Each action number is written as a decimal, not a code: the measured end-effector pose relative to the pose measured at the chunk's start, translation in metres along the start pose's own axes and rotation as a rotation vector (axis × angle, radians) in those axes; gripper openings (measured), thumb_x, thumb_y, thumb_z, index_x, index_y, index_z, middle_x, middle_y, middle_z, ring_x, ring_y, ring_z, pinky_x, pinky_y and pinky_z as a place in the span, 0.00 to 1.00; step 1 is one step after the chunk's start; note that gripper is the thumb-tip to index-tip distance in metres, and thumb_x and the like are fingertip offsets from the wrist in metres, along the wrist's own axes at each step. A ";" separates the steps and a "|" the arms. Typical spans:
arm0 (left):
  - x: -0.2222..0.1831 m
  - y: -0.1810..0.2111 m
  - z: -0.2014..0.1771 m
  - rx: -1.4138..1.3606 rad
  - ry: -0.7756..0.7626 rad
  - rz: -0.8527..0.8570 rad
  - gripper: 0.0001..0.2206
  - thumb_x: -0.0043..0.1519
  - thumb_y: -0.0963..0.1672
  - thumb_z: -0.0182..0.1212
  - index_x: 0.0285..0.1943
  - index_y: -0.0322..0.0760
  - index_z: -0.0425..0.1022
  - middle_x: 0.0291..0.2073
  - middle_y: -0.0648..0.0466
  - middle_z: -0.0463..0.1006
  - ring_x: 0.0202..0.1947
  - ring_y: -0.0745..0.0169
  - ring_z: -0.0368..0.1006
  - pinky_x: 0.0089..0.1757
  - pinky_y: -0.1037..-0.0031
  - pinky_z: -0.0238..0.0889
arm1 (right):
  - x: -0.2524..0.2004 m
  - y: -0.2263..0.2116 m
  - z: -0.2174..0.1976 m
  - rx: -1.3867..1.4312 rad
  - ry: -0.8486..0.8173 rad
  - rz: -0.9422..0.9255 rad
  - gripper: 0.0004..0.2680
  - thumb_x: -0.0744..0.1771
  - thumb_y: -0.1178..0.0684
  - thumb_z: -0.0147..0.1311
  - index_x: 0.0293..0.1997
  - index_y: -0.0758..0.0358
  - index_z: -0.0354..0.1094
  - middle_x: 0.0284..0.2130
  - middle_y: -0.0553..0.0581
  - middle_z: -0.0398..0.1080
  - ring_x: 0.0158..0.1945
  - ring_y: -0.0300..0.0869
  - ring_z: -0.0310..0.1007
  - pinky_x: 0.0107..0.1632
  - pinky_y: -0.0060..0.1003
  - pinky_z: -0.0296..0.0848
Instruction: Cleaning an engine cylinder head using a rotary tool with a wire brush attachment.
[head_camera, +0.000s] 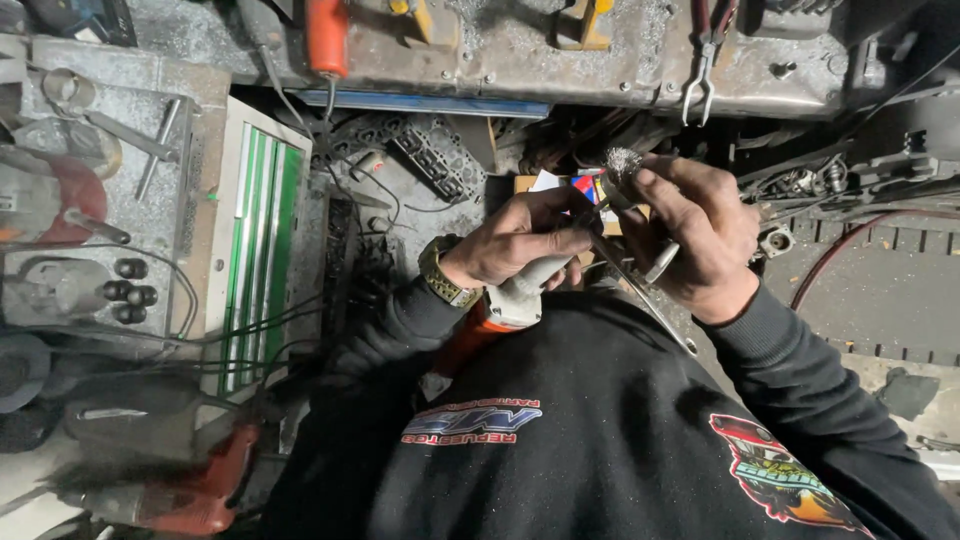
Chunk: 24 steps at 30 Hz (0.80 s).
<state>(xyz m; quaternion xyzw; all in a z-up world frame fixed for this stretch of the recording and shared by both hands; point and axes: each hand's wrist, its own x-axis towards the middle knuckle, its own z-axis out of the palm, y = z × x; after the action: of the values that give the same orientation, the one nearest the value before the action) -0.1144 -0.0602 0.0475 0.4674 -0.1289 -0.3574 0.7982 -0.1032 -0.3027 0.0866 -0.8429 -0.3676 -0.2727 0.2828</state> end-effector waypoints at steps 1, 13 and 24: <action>-0.004 -0.002 -0.001 -0.009 0.013 0.023 0.18 0.68 0.47 0.62 0.61 0.32 0.69 0.37 0.51 0.80 0.32 0.67 0.78 0.29 0.78 0.67 | 0.004 -0.006 0.000 0.025 0.004 -0.056 0.18 0.65 0.62 0.74 0.58 0.67 0.69 0.53 0.65 0.71 0.51 0.53 0.76 0.47 0.42 0.77; -0.005 0.004 -0.016 -0.200 0.028 0.024 0.14 0.68 0.44 0.63 0.58 0.30 0.71 0.37 0.49 0.77 0.31 0.63 0.77 0.29 0.73 0.69 | 0.044 -0.018 -0.017 0.382 -0.294 0.123 0.19 0.64 0.65 0.57 0.62 0.68 0.66 0.61 0.72 0.65 0.58 0.56 0.73 0.59 0.45 0.75; 0.012 -0.008 -0.044 -0.268 0.026 0.003 0.12 0.71 0.43 0.58 0.59 0.28 0.72 0.43 0.44 0.78 0.34 0.60 0.77 0.31 0.70 0.70 | -0.016 0.059 -0.010 1.015 -0.293 1.285 0.14 0.70 0.60 0.48 0.65 0.61 0.65 0.48 0.55 0.73 0.43 0.38 0.72 0.44 0.32 0.73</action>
<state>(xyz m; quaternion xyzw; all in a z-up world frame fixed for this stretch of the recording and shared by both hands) -0.0858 -0.0424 0.0156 0.3607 -0.0704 -0.3642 0.8557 -0.0695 -0.3507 0.0665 -0.6857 0.0739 0.2534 0.6783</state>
